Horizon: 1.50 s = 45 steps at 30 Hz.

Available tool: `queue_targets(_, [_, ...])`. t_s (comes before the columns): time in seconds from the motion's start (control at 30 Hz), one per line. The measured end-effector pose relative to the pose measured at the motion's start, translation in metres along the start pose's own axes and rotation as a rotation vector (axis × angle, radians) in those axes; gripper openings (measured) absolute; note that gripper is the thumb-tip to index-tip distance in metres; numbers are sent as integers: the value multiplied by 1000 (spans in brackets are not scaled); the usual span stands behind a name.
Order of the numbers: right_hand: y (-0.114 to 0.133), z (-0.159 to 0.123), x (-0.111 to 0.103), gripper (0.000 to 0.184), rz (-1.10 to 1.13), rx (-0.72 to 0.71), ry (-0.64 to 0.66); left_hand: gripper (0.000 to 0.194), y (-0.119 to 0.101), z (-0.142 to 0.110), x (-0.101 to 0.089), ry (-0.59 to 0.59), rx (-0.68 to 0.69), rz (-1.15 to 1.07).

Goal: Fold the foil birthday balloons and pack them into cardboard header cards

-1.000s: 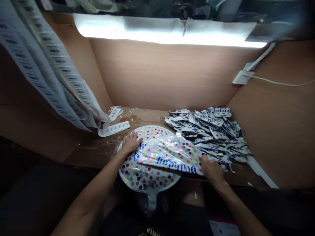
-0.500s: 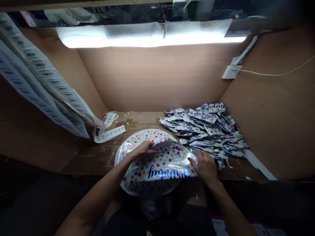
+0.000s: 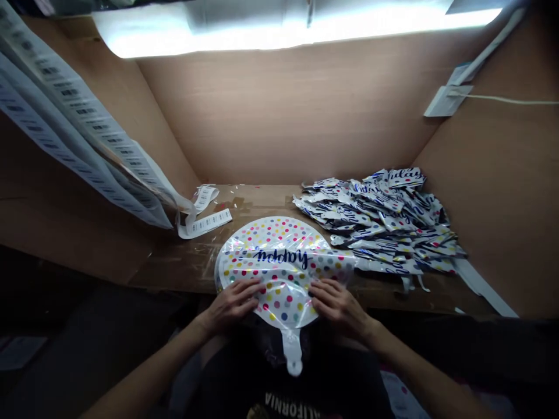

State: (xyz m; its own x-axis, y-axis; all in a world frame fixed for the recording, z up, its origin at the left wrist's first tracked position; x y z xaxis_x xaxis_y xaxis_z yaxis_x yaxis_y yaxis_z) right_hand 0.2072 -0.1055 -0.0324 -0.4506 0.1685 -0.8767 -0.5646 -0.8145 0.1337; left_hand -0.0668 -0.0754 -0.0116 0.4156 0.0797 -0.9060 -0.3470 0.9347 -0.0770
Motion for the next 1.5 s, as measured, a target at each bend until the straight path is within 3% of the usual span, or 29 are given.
queue_targets(0.1, [-7,-21,36,25,58,116,0,18,12,-23,40,39,-154,-71])
queue_targets(0.17, [-31,-21,45,29,75,354,17,26,40,-24,53,110,-430,-99])
queue_targets(0.23, [-59,-18,47,35,15,655,86,32,73,-18,59,260,-749,-71])
queue_targets(0.3, [-78,-13,48,36,-94,876,213,31,98,0,58,394,-933,-22])
queue_targets(0.4, [-85,-1,52,34,-198,962,357,29,116,53,54,381,-913,-42])
queue_targets(0.47, [-85,2,53,34,-217,968,379,44,118,88,63,396,-856,-173])
queue_targets(0.53, [-86,-3,51,34,-201,979,371,54,116,111,75,468,-817,-336])
queue_targets(0.6, [-86,-11,40,34,-166,981,254,40,113,123,81,532,-802,-451])
queue_targets(0.7, [-82,-27,3,42,-100,1033,-243,28,100,125,72,510,-762,-618])
queue_targets(0.77, [-78,-36,-7,55,143,1111,-531,33,84,121,61,360,-760,-866])
queue_targets(0.8, [-77,-33,-1,61,372,1139,-569,36,75,118,55,259,-775,-1003])
queue_targets(0.9, [-60,5,34,66,1164,1054,-372,36,51,104,44,-5,-887,-1213])
queue_targets(1.0, [-47,32,43,50,1530,1003,-322,28,35,93,40,-120,-992,-1201])
queue_targets(1.2, [-53,37,58,12,1708,1075,-439,5,34,83,31,-247,-920,-1262])
queue_targets(1.3, [-61,40,64,16,1673,1078,-466,19,26,71,44,-217,-1052,-1511])
queue_targets(1.37, [-67,41,61,12,1651,1070,-515,31,13,67,54,-113,-1084,-1603])
queue_targets(1.43, [-71,39,55,11,1663,1078,-558,34,1,63,62,8,-1072,-1536])
queue_targets(1.5, [-67,36,54,35,1735,1101,-496,31,-1,57,68,17,-1087,-1405])
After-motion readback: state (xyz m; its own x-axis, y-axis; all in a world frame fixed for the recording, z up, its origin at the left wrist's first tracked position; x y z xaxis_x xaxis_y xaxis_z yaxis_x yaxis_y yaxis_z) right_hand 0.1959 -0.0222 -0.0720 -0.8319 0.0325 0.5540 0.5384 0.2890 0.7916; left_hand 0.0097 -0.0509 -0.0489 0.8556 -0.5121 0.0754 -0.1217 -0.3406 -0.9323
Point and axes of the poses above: each hand's wrist, its own z-axis towards the middle knuckle, its own x-axis out of the palm, y = z × x, the point moved 7 cm from there along z, towards the middle knuckle
